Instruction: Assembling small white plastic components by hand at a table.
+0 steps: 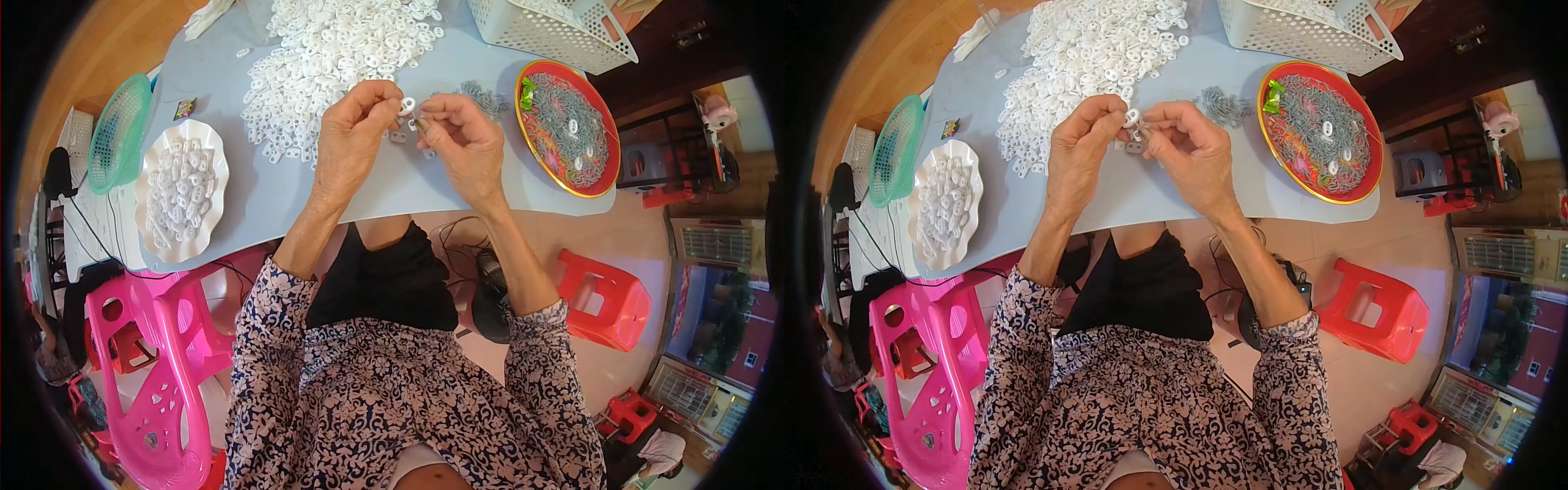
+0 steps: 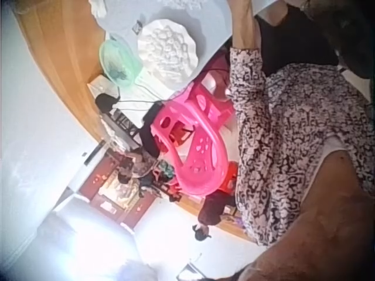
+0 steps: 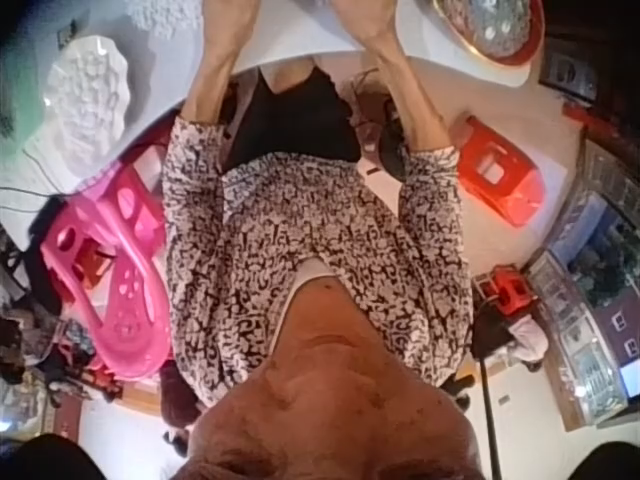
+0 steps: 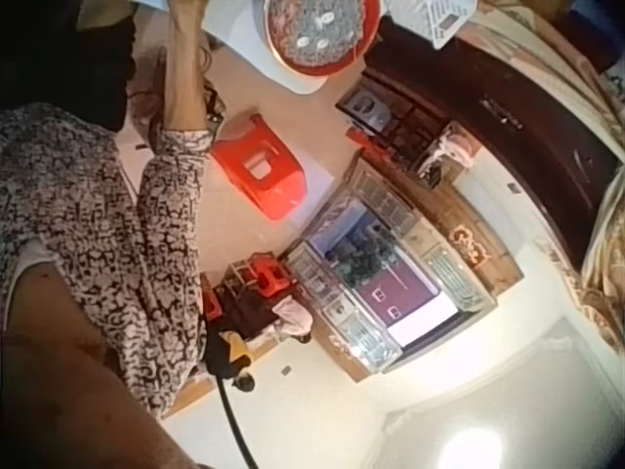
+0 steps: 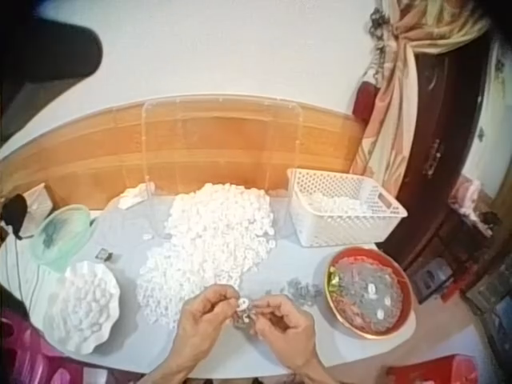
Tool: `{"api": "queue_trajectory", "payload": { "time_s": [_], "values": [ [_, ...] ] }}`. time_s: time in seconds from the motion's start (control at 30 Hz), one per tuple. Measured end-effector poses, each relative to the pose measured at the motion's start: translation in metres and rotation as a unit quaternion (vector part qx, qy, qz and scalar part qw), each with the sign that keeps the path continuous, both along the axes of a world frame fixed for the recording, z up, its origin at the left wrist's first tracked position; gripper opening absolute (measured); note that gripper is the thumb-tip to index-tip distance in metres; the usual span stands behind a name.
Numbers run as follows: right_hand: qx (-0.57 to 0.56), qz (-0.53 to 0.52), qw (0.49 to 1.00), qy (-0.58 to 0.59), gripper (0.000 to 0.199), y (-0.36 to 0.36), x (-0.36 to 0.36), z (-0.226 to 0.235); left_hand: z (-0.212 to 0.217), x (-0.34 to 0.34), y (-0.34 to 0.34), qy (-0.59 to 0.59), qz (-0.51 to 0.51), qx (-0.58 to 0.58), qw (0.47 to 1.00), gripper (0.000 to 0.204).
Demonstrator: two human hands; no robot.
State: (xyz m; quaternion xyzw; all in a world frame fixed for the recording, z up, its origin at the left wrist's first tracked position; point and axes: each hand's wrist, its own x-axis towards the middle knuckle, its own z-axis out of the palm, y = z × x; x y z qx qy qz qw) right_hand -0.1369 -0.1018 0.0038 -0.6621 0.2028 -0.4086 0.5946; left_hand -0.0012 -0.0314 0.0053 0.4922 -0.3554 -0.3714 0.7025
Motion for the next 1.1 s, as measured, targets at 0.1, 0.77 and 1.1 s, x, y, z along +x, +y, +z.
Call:
{"api": "queue_trajectory", "payload": {
  "time_s": [0.1,0.77,1.1],
  "values": [
    [0.016,-0.005,1.000,-0.002,0.022,0.0032,0.0041,0.0015,-0.0007,0.0019,0.0023,-0.009,0.011,-0.001,1.000,0.011],
    [0.006,-0.020,1.000,0.003,0.025,0.0005,0.0015,-0.0032,0.0028,-0.0023,-0.0001,-0.122,-0.003,0.010,0.993,0.010],
    [0.004,-0.021,1.000,0.004,0.023,-0.0002,0.0019,-0.0034,0.0016,-0.0050,0.0066,-0.188,-0.030,0.054,0.980,0.022]
  ]
}}
